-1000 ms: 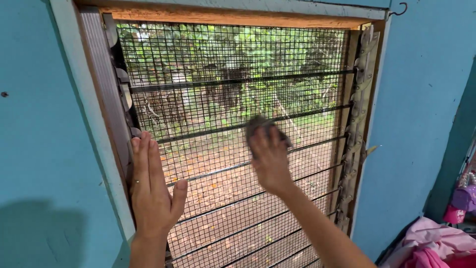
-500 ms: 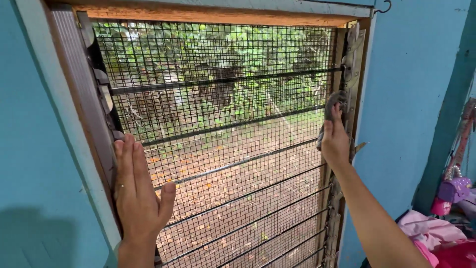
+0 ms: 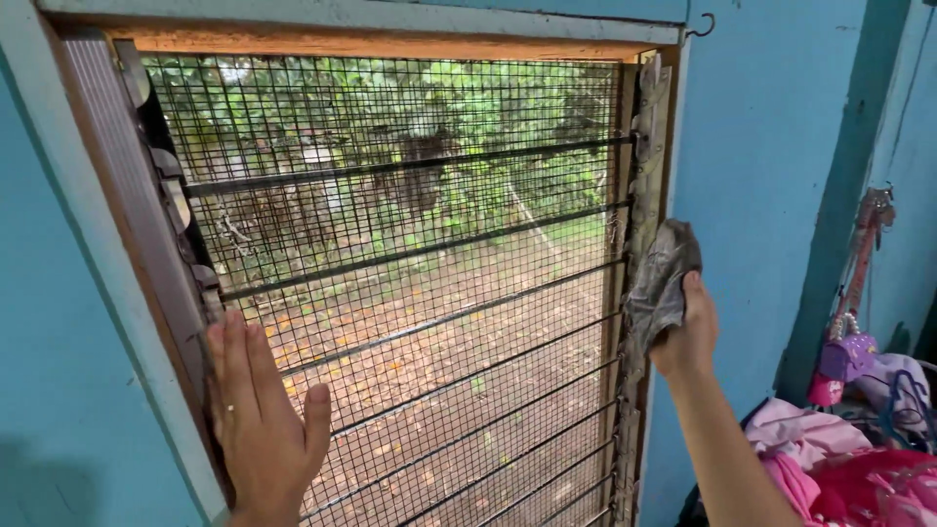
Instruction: The person cleans a window with a metal security grille using a dark cloth. They wipe the glass and grille repeatedly, then briefly open the window before continuing to wipe the grille and frame.
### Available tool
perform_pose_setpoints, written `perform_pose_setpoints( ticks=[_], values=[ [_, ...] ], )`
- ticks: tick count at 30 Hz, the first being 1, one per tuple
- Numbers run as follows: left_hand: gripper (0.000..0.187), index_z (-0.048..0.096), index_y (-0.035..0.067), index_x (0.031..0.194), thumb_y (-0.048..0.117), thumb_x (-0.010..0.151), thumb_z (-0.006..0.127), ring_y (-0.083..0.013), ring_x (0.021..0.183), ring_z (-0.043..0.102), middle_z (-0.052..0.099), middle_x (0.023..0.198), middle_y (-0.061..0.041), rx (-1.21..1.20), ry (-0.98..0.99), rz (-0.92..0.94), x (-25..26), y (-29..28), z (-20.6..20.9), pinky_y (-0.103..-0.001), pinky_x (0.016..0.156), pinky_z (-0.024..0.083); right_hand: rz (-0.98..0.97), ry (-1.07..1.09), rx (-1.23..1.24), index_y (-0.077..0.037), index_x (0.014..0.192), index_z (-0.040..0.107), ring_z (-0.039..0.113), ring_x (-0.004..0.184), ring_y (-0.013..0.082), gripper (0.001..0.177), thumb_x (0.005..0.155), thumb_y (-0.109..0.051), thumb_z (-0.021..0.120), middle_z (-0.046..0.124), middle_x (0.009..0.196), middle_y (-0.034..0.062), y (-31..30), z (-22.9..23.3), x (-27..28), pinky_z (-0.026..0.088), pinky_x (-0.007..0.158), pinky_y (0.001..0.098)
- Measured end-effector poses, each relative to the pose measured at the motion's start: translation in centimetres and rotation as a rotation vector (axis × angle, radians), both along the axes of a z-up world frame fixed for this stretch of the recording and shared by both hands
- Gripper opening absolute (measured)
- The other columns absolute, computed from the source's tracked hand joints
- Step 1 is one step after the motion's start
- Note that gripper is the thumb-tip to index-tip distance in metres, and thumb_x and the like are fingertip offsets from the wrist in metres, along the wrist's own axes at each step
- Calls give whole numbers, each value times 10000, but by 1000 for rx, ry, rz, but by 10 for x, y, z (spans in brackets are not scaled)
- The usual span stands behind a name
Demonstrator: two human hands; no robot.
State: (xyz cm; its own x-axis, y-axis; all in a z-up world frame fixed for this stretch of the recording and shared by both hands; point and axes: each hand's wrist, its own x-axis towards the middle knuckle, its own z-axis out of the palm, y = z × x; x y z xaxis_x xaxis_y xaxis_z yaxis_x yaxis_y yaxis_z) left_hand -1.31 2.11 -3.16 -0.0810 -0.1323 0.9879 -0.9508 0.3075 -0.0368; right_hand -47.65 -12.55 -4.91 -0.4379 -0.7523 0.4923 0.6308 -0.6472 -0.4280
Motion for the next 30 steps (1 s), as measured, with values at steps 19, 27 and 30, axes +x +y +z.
perform_pose_setpoints(
  ticks=[19,27,30],
  values=[
    [798,249,-112,1583,397,1016,486,-503,1589,138,152,1704,-284,90,70,51,11,-9,-39,-621,1266,193,-202,393,139,59,1137,442,434,692,211,452,1212,-384,393,447,837,94,-43,-69,14,407,642,375],
    [786,278,-113,1576,413,1040,509,-512,1582,206,217,1687,-295,-25,37,-54,8,-4,-39,-571,1288,236,-557,946,253,-113,1652,134,223,1545,295,666,1081,-391,334,159,1711,117,-53,-36,36,197,1222,407],
    [780,283,-102,1569,435,1046,501,-501,1586,210,228,1686,-290,-34,47,-81,8,-3,-43,-560,1291,238,-697,1073,243,-131,1634,137,178,1590,302,699,1045,-455,327,77,1749,75,-51,-39,35,218,1230,428]
  ],
)
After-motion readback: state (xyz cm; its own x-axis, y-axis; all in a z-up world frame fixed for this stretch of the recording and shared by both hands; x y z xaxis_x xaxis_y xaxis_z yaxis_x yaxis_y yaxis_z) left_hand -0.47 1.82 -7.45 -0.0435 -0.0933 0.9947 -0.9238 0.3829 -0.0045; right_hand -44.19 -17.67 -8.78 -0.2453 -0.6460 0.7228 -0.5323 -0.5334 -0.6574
